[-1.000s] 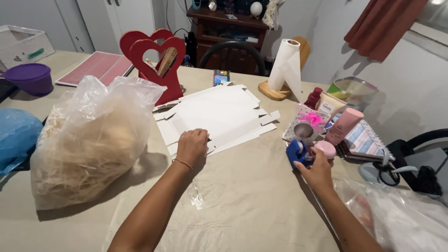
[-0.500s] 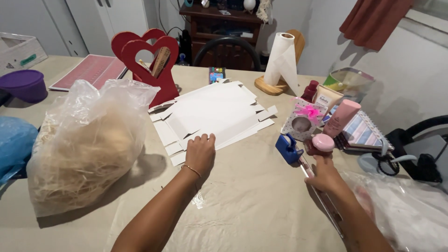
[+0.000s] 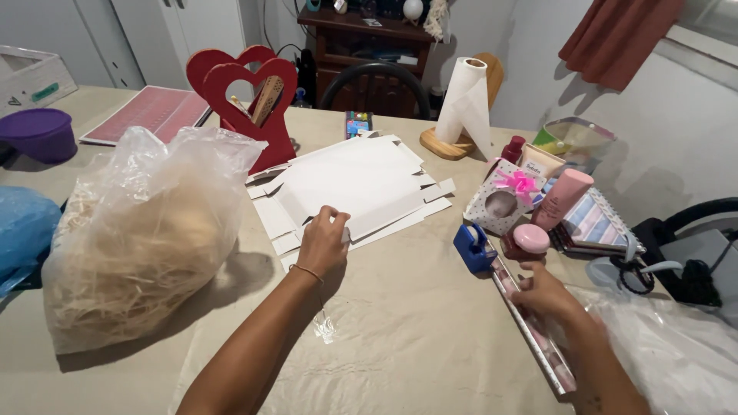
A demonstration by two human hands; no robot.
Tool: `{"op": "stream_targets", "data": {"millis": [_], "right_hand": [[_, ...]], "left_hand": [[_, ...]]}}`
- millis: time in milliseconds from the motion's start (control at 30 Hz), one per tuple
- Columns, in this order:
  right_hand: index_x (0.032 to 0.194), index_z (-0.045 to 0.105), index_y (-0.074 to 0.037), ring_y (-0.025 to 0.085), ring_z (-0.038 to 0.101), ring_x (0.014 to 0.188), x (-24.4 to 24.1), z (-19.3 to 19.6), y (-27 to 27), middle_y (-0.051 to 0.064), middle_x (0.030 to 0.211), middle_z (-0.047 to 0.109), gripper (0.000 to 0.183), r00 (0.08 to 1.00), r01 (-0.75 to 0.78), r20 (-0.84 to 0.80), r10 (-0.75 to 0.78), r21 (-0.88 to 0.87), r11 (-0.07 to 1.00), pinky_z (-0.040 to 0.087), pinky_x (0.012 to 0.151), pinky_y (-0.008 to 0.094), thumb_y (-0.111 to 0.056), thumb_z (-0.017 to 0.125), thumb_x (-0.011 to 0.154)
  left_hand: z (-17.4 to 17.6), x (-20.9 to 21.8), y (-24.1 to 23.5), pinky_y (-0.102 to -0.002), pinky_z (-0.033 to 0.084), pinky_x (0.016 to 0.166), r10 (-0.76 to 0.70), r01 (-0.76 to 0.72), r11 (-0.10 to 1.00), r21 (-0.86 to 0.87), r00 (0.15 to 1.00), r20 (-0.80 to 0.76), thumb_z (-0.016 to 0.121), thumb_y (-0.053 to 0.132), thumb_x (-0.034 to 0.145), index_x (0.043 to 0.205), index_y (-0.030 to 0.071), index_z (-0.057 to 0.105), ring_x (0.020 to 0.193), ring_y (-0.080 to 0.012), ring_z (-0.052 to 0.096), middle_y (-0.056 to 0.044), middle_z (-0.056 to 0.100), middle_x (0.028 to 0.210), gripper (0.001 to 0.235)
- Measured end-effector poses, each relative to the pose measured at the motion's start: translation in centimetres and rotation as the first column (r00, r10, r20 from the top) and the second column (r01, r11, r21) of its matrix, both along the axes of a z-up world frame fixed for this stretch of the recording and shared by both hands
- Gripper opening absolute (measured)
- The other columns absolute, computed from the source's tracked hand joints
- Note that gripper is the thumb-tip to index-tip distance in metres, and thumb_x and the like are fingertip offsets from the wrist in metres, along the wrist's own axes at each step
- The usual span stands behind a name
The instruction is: The person aligns a ruler on a flat white cardboard piece and folds along the scored lines. They repeat the folding process on multiple edges, then flip the cardboard to fold the opposite side. The person continues folding and aligning the ruler on different sections of the cardboard.
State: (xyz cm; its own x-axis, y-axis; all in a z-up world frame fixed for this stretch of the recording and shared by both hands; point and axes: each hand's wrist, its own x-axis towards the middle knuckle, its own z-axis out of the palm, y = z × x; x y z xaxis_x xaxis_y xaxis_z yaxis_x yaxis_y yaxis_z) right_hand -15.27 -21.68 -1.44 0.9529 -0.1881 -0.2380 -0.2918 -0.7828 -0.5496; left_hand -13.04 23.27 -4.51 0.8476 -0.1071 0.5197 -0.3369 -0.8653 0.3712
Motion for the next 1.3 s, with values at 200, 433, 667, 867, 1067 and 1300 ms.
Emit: {"op": "stream_targets", "data": {"millis": [200, 433, 667, 867, 1067, 1300], "right_hand": [[0.142, 0.058, -0.005, 0.025, 0.061, 0.06, 7.3, -6.9, -7.9, 0.022, 0.078, 0.068, 0.053, 0.999, 0.051, -0.038, -0.034, 0.628, 0.776, 0.051, 0.044, 0.039, -0.016, 0.07, 0.092], [0.142, 0.056, -0.006, 0.012, 0.026, 0.039, 0.1, 2.1, -7.1, 0.005, 0.053, 0.029, 0.046, 0.995, 0.045, -0.093, 0.04, 0.764, 0.644, 0.013, 0.034, 0.028, -0.016, 0.053, 0.097], [0.137, 0.075, -0.012, 0.025, 0.064, 0.104, -9.3, 10.5, -2.9, 0.004, 0.133, 0.074, 0.047, 0.996, 0.092, -0.029, -0.088, 0.207, 0.974, 0.042, 0.091, 0.032, -0.026, 0.06, 0.094], [0.119, 0.075, -0.017, 0.015, 0.069, 0.105, -7.2, 2.5, -1.4, 0.0, 0.119, 0.076, 0.038, 0.965, -0.236, 0.135, 0.225, 0.072, 0.969, 0.048, 0.093, 0.03, -0.036, 0.069, 0.086], [0.101, 0.055, -0.021, 0.035, 0.071, 0.074, -2.7, -2.1, 4.5, 0.011, 0.077, 0.071, 0.017, 0.807, -0.339, 0.218, 0.548, -0.59, 0.733, 0.053, 0.064, 0.046, -0.035, 0.058, 0.092], [0.097, 0.056, -0.012, 0.042, 0.074, 0.067, 3.5, -5.3, 2.7, 0.014, 0.071, 0.069, 0.023, 0.772, -0.134, 0.274, 0.573, -0.811, 0.569, 0.059, 0.061, 0.054, -0.024, 0.063, 0.079]], "left_hand": [[-1.3, 1.0, 0.5, -0.04, 0.048, 0.071, 0.072, -0.173, 0.943, 0.283, 0.939, 0.336, 0.074, 0.012, 0.073, 0.088, 0.016, 0.072, 0.086, -0.0254, 0.062, -0.004, 0.058, 0.106, 0.016], [0.6, -1.1, -2.1, -0.059, 0.039, 0.111, 0.038, -0.219, 0.808, 0.546, 0.946, 0.322, 0.06, 0.023, 0.078, 0.118, 0.005, 0.072, 0.128, -0.0388, 0.055, -0.019, 0.062, 0.139, 0.046], [-0.5, 2.3, -1.5, -0.059, 0.044, 0.104, -0.018, -0.208, 0.768, 0.606, 0.939, 0.345, 0.061, 0.01, 0.077, 0.091, 0.007, 0.071, 0.098, -0.0367, 0.062, -0.014, 0.066, 0.09, 0.018], [2.9, 4.0, 1.2, -0.039, 0.052, 0.068, 0.024, -0.31, 0.824, 0.474, 0.856, 0.517, 0.068, 0.009, 0.086, 0.084, 0.013, 0.071, 0.065, -0.0238, 0.068, -0.002, 0.071, 0.071, 0.006], [2.9, 5.8, 1.8, -0.039, 0.05, 0.064, 0.118, -0.402, 0.787, 0.468, 0.842, 0.526, 0.066, 0.008, 0.086, 0.103, 0.015, 0.069, 0.066, -0.0249, 0.068, -0.004, 0.07, 0.074, 0.018], [2.2, 5.9, 1.9, -0.041, 0.055, 0.062, 0.224, -0.51, 0.75, 0.422, 0.796, 0.563, 0.064, 0.014, 0.093, 0.118, 0.02, 0.07, 0.073, -0.0282, 0.074, -0.012, 0.076, 0.097, 0.026]]}}
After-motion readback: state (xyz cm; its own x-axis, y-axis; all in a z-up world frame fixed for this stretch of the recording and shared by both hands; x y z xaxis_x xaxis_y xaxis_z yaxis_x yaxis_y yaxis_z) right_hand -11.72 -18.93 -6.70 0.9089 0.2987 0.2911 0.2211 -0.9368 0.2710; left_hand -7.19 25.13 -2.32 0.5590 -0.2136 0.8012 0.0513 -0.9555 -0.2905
